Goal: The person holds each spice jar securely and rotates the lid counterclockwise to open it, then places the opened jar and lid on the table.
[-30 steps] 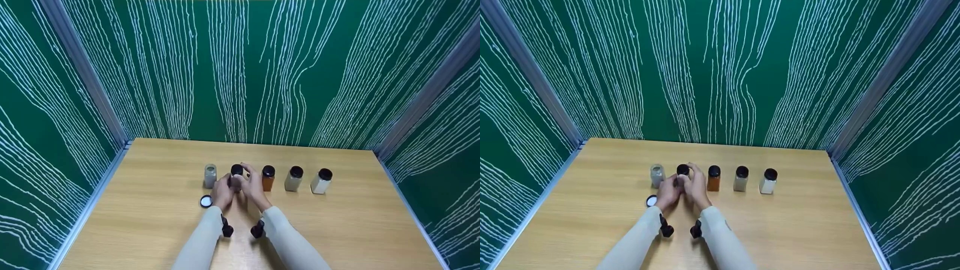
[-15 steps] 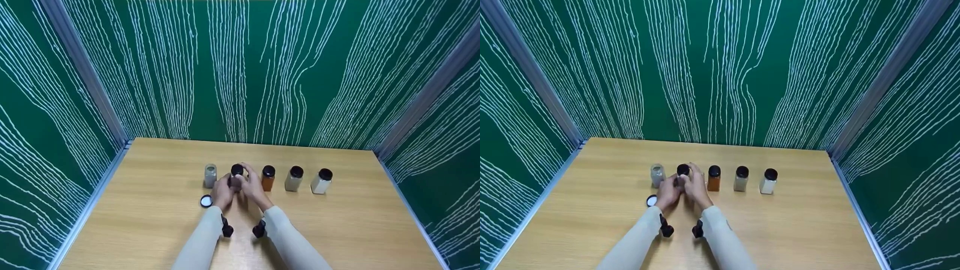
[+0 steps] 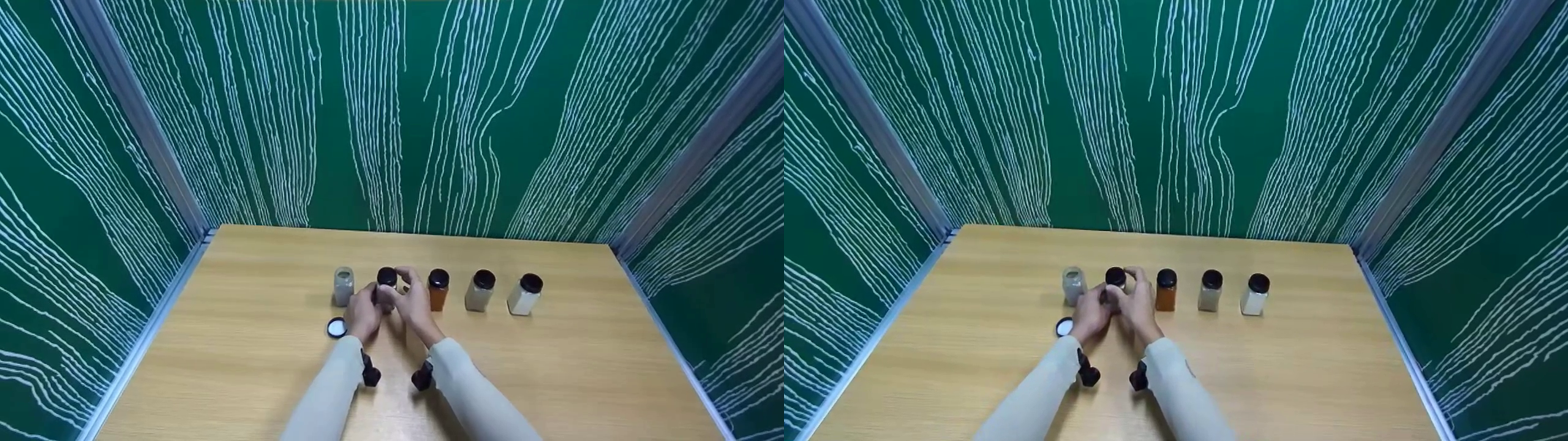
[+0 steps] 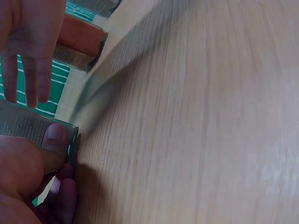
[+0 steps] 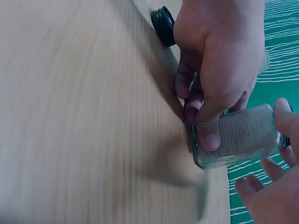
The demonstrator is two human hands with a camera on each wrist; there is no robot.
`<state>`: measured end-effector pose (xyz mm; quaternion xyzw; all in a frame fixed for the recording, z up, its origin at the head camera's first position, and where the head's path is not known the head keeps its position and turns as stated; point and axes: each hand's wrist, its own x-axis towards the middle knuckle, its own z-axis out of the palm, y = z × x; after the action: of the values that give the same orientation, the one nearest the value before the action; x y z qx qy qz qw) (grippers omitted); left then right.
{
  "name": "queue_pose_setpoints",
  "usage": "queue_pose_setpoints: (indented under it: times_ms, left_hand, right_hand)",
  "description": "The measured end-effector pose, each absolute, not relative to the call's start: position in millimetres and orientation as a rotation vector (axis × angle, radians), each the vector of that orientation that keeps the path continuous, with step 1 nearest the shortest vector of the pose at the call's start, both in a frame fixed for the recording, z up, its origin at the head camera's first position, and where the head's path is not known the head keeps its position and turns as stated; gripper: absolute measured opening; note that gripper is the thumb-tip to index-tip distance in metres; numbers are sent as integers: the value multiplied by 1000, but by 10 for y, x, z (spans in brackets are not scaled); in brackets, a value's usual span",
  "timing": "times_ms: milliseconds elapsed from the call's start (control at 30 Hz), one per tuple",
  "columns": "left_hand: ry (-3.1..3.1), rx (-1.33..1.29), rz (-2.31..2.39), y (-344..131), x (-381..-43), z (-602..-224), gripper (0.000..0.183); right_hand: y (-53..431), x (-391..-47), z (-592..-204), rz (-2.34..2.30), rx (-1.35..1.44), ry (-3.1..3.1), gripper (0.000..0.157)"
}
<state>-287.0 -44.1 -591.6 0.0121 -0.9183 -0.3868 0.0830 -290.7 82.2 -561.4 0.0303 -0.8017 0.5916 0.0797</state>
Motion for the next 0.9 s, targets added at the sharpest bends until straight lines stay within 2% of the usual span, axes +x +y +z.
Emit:
queue_pose_setpoints:
  times_ms: [233,533,900]
  left_hand:
    - [-2731,24,-1151,-438,-2884,-5933,37]
    - [-2737,23,-1151,-439,-2879,-5935,41]
    - [-2733,35,-1161,-433,-2885,-5942,38]
  right_hand:
    - [816,-2907,-5624,1749,77,-2374,45]
    - [811,-2891,-5627,1735,74,-2385,42]
    - [811,-2880,-5611,1728,70,-2408,40]
